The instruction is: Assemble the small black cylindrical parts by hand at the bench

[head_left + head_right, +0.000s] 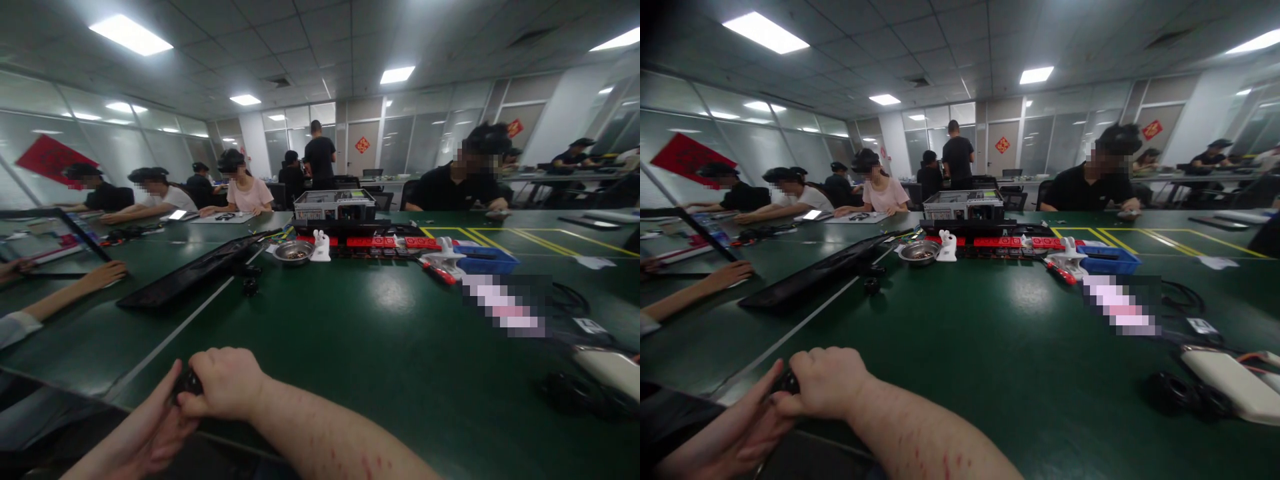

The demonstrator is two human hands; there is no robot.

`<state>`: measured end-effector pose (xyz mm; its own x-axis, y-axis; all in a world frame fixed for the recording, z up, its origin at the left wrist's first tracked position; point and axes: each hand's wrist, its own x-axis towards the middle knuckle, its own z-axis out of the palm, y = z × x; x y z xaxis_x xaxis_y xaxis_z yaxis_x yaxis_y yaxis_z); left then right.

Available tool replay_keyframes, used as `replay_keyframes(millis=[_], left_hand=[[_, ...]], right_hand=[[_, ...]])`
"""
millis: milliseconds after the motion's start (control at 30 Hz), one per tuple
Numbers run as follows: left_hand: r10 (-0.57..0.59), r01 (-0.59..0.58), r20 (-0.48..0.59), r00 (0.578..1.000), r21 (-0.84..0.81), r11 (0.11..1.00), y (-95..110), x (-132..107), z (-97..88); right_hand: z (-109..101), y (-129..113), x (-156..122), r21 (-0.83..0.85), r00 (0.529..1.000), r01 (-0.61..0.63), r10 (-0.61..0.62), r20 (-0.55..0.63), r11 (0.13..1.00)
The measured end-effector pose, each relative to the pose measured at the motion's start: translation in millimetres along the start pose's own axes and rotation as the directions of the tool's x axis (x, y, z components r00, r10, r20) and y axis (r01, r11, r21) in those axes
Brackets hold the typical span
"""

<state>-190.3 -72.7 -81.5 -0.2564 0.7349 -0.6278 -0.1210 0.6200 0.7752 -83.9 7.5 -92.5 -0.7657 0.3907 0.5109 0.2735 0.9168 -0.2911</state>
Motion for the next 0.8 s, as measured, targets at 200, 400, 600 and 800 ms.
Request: replay_keyframes(millis=[200,400,600,800], left_hand=[[-0.072,0.044,-0.087,0.994,-0.282,0.958,5,-2,8.6],[0.443,-0.409,-0.412,0.797,0.173,0.896,-2,14,17.2],[0.855,-0.47,-0.249,0.455,0.748,0.468,-6,26,0.4],[0.903,-0.445,-0.069,0.424,0.853,0.275,-11,34,-20.6]], right_hand=[[5,0,1,-0.039,0.997,0.074,-0.075,-0.016,0.996],[-1,-1,0,0.126,0.985,-0.171,0.172,-0.002,0.977],[-7,-8,-7,0.438,0.91,-0.388,0.413,0.04,0.811],[20,-16,8,0.64,0.644,-0.702,0.663,0.381,0.314]])
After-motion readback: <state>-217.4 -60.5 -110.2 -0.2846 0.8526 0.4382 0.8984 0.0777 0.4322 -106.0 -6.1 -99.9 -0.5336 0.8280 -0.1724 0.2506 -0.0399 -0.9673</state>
